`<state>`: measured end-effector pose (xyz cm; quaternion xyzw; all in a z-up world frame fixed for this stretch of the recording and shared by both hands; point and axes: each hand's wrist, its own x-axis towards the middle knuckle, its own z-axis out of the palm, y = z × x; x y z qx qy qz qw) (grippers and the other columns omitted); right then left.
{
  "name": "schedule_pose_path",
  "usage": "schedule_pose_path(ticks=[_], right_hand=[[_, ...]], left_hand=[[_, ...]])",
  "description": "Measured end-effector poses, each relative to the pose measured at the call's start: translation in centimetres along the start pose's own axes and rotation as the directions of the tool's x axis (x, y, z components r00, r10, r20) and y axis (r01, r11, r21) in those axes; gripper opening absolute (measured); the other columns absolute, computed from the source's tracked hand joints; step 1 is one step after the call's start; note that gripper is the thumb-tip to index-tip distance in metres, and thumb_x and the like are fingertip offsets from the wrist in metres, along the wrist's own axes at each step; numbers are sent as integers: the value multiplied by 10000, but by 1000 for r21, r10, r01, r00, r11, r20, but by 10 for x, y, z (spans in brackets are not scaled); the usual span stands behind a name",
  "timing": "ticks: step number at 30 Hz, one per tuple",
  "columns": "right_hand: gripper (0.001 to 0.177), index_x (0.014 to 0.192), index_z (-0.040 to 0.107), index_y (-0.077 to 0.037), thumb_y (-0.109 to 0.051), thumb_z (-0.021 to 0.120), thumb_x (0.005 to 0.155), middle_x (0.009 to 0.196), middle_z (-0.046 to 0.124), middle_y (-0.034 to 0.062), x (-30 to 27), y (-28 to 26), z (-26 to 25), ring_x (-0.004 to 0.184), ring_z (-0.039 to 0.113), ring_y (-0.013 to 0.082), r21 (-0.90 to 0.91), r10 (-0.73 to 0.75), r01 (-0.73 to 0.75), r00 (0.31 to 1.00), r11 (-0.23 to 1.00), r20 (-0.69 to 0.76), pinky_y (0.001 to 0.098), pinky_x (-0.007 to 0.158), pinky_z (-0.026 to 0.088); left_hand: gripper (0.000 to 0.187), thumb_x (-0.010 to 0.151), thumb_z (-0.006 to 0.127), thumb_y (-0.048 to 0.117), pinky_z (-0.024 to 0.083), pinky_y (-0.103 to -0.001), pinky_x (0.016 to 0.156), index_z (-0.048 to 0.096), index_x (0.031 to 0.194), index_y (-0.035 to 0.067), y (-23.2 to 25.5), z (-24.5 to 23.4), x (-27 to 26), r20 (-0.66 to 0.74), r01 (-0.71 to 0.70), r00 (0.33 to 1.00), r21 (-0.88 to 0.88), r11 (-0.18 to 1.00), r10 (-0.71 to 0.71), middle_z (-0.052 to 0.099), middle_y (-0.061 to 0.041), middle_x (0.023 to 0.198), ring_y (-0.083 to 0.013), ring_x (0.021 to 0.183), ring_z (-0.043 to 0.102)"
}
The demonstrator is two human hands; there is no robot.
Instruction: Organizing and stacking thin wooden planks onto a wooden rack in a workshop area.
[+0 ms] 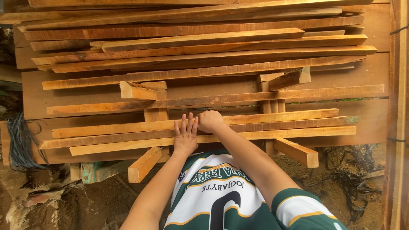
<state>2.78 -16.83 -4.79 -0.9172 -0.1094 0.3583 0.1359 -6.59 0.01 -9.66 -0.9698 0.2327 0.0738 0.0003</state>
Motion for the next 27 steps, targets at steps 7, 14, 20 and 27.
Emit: schedule_pose_path(ticks=[7,14,20,27], right_hand=[[733,1085,775,-165,-763,424,848,985,774,143,-55,9,-68,1009,745,369,-66,-1,6,997,998,78,478,878,588],[929,1147,733,-91,-882,368,824,1101,757,185,-69,22,-82,1107,711,390,-53,-17,27,986,998,169,480,944,559],[1180,1494,358,-142,-974,460,665,1413,529,86,-104,14,-78,1326,518,284,-292,-195,189,981,938,7,459,1093,353],[1194,1565,281,-135,-662,747,601,1419,459,56,-108,28,-40,1295,459,244,-363,-193,154,978,919,-73,420,1042,342]], left_hand=[[1290,553,713,191,-99,-683,1194,39,1651,136,0,-9,3,47,5,999,6,1000,-5,-67,-161,1725,-434,1561,-137],[1370,540,839,261,-91,-658,1210,45,1648,134,-3,-30,11,181,2,983,-19,1000,2,-59,-125,1728,-390,1568,-95],[1381,588,881,511,-12,-648,1223,78,1641,118,-15,-78,21,321,-20,945,-120,993,58,119,-99,1680,-342,1533,100],[1283,533,920,539,203,-571,1197,291,1546,65,-19,-85,27,273,-93,953,-159,983,134,400,-116,1494,-301,1377,369]])
